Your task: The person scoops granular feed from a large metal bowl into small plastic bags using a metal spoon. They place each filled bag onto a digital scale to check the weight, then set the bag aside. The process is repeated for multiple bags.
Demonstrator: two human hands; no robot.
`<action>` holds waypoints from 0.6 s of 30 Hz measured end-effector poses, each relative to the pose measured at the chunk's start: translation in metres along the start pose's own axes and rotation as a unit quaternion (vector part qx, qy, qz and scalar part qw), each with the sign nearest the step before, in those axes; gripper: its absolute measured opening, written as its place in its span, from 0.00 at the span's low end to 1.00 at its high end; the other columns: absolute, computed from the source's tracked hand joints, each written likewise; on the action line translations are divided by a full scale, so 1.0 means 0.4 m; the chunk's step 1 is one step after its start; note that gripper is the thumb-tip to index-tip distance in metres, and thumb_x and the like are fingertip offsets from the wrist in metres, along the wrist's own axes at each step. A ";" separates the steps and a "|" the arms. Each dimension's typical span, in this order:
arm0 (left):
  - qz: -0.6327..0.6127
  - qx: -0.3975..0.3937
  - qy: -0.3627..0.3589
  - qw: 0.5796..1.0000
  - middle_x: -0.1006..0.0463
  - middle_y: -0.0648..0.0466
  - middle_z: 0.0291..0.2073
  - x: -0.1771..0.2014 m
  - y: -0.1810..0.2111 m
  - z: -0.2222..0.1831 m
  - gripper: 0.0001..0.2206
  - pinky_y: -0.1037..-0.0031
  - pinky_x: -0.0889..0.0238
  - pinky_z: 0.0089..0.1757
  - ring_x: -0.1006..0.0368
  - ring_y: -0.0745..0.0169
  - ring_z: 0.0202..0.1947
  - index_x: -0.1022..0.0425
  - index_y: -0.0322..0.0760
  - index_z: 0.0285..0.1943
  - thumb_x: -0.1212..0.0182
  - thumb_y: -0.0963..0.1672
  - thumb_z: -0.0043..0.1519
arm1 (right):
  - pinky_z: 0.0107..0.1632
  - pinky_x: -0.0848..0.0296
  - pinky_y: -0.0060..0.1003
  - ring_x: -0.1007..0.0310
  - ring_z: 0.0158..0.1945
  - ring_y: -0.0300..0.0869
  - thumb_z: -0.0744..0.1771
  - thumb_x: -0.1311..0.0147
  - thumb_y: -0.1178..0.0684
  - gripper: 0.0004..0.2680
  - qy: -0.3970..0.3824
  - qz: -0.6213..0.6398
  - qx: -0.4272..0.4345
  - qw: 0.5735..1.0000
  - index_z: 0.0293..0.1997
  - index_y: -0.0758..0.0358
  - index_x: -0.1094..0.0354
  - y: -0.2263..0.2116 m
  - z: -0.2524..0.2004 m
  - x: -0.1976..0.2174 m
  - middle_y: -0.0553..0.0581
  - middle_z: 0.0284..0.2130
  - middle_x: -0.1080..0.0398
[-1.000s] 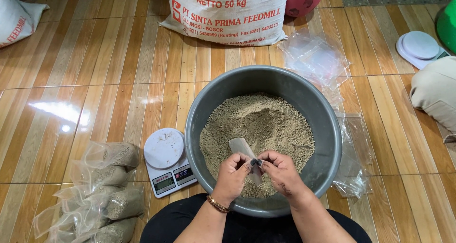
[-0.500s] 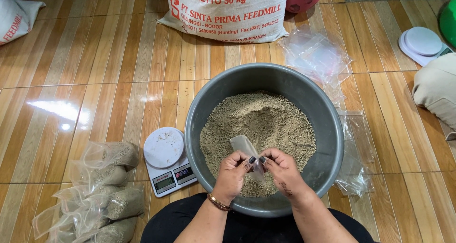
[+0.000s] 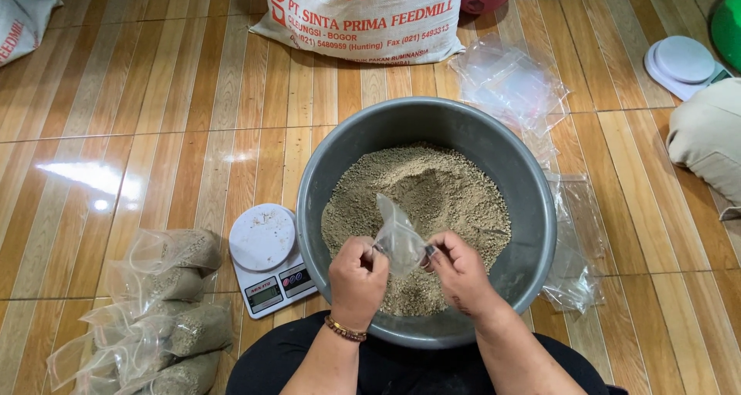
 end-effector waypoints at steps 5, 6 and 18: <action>0.035 0.002 0.013 0.999 0.32 0.56 0.23 0.019 -0.034 0.014 0.11 0.84 0.38 0.20 0.37 0.71 0.19 0.38 0.40 0.27 0.43 0.34 0.55 | 0.44 0.32 0.35 0.31 0.38 0.37 0.67 0.52 0.56 0.05 -0.064 -0.267 -0.093 0.957 0.40 0.55 0.29 -0.059 0.024 0.043 0.48 0.33 0.28; 0.039 0.029 0.025 0.998 0.30 0.56 0.25 0.030 -0.046 0.009 0.09 0.83 0.35 0.21 0.33 0.70 0.20 0.37 0.39 0.31 0.42 0.35 0.55 | 0.53 0.27 0.37 0.29 0.46 0.37 0.68 0.55 0.56 0.07 -0.085 -0.338 -0.128 0.929 0.45 0.55 0.28 -0.067 0.023 0.063 0.49 0.40 0.27; 0.003 -0.040 0.105 0.994 0.28 0.54 0.29 0.054 -0.047 0.056 0.10 0.75 0.30 0.28 0.24 0.55 0.27 0.22 0.39 0.30 0.45 0.33 0.51 | 0.38 0.22 0.54 0.21 0.36 0.62 0.61 0.52 0.56 0.09 -0.005 -0.575 -0.083 0.814 0.37 0.62 0.24 0.231 0.076 0.264 0.64 0.32 0.26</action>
Point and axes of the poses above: each hand's wrist, its own z-axis towards the middle knuckle, its own x-axis out of the back of the hand, y = z × x, the point moved 2 cm from there along z, towards the middle knuckle
